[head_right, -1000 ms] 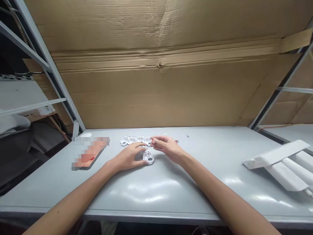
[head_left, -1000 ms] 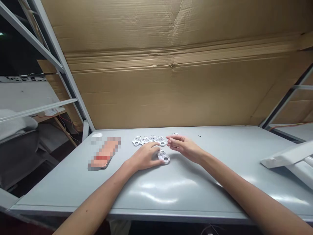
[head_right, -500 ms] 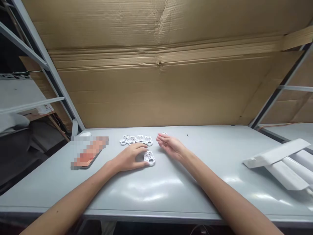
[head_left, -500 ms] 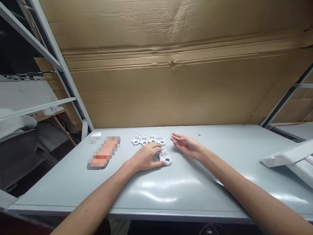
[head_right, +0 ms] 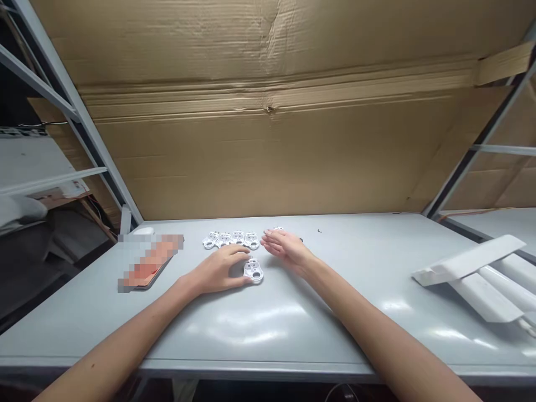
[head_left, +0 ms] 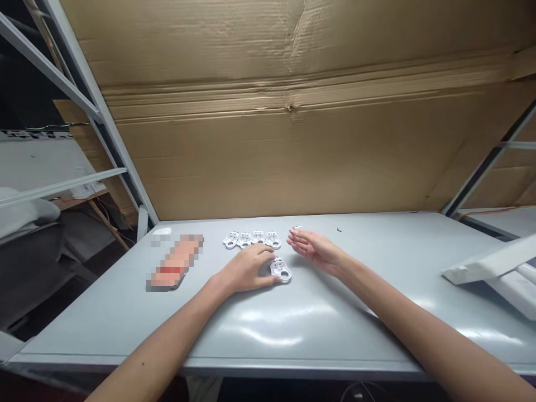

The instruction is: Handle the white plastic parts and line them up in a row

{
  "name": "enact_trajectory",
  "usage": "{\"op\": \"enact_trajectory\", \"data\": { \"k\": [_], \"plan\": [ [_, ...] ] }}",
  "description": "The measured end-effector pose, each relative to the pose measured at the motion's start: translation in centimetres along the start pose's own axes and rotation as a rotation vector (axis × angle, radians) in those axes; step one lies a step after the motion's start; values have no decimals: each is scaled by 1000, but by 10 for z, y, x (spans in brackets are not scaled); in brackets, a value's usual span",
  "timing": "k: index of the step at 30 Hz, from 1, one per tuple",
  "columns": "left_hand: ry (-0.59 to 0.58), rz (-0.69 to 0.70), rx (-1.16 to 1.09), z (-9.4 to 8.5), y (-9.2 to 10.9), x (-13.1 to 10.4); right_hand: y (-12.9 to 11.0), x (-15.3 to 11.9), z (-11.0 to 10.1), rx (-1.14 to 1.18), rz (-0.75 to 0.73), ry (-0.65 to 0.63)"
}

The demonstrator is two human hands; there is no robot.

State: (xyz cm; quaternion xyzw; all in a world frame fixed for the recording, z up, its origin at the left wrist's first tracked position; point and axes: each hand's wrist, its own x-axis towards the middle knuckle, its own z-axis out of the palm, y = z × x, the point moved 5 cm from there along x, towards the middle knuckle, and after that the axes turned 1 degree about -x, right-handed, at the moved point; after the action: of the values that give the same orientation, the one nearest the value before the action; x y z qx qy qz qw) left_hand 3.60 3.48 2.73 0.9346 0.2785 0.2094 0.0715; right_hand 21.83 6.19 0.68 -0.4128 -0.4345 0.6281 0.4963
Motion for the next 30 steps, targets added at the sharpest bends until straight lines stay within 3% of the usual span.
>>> {"op": "enact_trajectory", "data": {
  "k": [4, 22, 25, 28, 30],
  "plan": [
    [-7, -12, -3, -1, 1, 0, 5, 3, 0, -13, 58, 1],
    [-28, -18, 12, -1, 1, 0, -4, -4, 4, -77, -18, -65],
    [-34, -21, 18, -1, 1, 0, -13, -3, -3, -396, -176, 3],
    [-35, -23, 28, -2, 1, 0, -30, -4, -14, -993, -482, 139],
    [-33, -17, 35, -3, 1, -1, -38, -5, -23, -1276, -575, 205]
  ]
}}
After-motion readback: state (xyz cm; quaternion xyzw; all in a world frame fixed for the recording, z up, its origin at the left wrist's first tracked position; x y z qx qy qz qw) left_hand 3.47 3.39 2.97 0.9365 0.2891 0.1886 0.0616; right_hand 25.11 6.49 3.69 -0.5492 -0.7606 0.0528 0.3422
